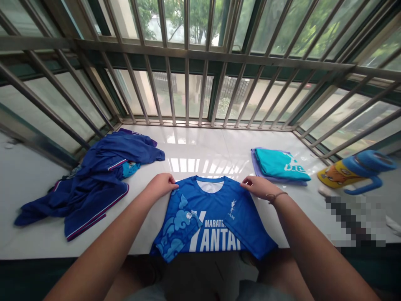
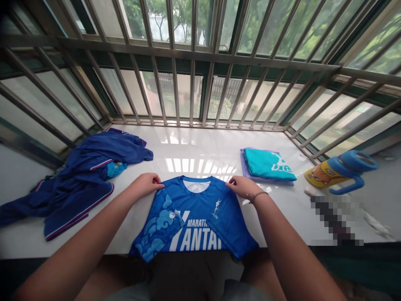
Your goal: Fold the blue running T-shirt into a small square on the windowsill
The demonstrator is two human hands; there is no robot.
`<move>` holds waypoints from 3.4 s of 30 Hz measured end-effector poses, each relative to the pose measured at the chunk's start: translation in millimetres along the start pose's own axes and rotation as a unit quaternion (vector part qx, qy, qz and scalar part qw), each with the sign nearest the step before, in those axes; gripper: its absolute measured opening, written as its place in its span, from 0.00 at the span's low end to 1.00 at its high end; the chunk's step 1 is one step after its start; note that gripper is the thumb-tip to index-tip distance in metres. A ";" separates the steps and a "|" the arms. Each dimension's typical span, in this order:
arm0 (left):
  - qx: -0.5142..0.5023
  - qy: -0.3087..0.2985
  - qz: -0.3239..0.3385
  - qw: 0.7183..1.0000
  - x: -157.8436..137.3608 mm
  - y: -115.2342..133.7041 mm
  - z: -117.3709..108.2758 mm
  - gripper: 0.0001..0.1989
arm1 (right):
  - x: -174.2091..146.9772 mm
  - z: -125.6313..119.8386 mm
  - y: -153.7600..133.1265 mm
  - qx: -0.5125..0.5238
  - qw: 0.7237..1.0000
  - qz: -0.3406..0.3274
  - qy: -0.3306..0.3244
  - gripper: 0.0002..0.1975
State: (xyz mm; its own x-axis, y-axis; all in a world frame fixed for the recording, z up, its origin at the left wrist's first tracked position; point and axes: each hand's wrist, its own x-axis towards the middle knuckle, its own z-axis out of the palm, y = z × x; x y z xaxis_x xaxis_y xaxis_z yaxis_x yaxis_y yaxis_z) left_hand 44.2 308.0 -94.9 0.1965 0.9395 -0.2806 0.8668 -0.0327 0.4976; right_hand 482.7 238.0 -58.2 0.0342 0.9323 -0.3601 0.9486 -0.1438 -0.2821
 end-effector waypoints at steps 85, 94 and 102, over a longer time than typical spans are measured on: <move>0.064 -0.001 -0.041 0.997 -96.8 -23.6 12.3 0.16 | -61.0 67.6 19.4 0.162 0.982 0.016 0.092 0.27; 0.167 0.045 0.095 0.980 -39.4 -9.9 -27.6 0.16 | -24.4 27.5 20.1 0.016 0.991 -0.026 0.132 0.20; 0.187 -0.177 0.117 0.959 49.1 0.0 -48.6 0.19 | 24.3 3.1 -7.1 -0.079 0.991 -0.107 -0.026 0.18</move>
State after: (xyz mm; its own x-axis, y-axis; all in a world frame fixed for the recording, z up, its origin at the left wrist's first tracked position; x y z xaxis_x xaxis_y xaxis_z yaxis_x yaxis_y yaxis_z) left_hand 31.6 370.6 -68.8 0.4917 0.7192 -0.4909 0.8708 -0.4112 0.2697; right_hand 475.9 260.6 -67.8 -0.1856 0.9169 -0.3533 0.9700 0.1134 -0.2152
